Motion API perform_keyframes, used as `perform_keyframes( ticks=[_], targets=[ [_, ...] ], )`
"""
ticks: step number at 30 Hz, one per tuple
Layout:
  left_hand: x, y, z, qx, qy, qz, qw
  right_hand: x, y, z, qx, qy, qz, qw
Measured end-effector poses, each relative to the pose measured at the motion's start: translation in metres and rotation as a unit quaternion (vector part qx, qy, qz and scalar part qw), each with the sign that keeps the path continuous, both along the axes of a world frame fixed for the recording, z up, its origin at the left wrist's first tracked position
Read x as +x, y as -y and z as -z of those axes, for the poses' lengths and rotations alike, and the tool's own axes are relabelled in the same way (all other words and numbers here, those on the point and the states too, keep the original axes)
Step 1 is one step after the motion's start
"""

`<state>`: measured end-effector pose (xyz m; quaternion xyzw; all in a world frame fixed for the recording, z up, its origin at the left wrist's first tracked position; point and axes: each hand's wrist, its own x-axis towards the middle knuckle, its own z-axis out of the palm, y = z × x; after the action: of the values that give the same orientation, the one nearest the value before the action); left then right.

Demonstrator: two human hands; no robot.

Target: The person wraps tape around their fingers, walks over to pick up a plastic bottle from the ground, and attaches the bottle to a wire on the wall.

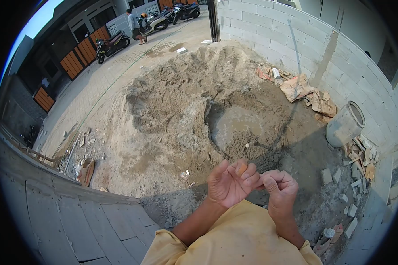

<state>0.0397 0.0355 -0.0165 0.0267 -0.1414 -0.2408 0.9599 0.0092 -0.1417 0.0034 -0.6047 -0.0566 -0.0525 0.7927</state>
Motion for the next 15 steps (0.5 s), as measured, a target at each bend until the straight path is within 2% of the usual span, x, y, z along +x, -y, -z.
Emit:
perform_keyframes(
  ticks=[7,15],
  targets=[
    [-0.012,0.008,0.022,-0.038,-0.106,0.039,0.993,-0.005,0.002,0.024,0.038,-0.004,0.011,0.999],
    [-0.013,0.007,0.022,-0.048,-0.110,0.043,0.992,-0.005,-0.002,0.026,0.067,-0.003,0.008,0.998]
  ],
)
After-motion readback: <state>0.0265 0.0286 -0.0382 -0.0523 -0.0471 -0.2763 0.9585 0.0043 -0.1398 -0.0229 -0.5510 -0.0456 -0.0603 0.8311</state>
